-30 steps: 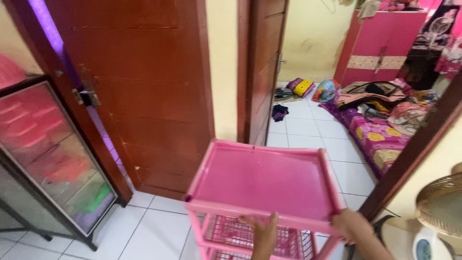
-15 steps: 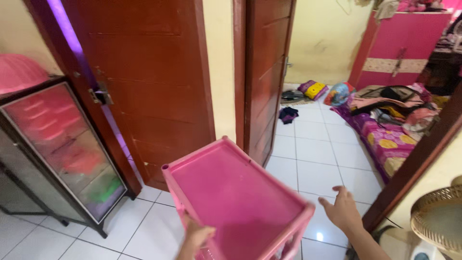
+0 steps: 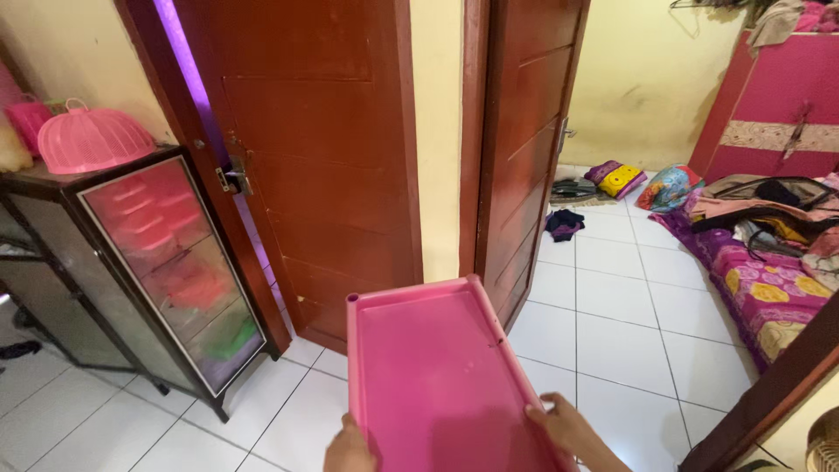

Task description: The person assembles a black metal clothes rack by inserting and tightening bolts at the joints of the frame. They handle the rack frame, bolts, and nuts, securing the vertical and horizontal bars together on a tiled floor.

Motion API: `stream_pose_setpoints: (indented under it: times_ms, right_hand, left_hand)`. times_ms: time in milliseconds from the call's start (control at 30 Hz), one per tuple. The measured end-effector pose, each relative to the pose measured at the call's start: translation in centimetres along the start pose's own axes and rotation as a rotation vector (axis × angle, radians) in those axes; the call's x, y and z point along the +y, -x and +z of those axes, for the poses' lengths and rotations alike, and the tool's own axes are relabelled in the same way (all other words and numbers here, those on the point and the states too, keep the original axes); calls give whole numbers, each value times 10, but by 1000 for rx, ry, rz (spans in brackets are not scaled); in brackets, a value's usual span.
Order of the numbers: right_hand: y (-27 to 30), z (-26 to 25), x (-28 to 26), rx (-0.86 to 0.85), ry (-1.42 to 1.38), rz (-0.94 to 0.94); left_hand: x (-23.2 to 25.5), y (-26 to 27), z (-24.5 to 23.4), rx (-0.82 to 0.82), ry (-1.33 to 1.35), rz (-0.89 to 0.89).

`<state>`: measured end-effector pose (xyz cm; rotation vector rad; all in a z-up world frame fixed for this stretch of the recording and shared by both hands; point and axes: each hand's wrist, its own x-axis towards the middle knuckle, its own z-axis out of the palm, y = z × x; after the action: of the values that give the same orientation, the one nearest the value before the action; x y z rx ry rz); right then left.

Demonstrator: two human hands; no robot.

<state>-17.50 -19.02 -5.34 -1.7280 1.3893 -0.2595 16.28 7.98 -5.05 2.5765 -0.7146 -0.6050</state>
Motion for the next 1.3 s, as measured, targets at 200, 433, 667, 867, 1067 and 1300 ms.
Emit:
stream_pose_setpoints:
  times_ms: [200, 433, 667, 867, 1067, 1300]
  right_hand:
    - [7, -16, -23, -1, -137, 149]
    - [50, -16, -36, -213, -264, 293]
    - [23, -26, -45, -49, -376, 236]
    - [-18, -18, -30, -42, -239, 86]
    - [-28, 4, 18, -48, -492, 166]
    - [-5, 56, 43, 282, -923, 242]
  left_hand:
    - [-8, -15, -57, -161, -39, 271]
    - [43, -23, -87, -8, -420, 319]
    - [15, 16, -35, 396, -315, -99]
    - [-38, -19, -10, 377, 64, -187]
    - [-43, -33, 7, 502, 336, 349]
    - [56, -51, -8, 281, 231, 144]
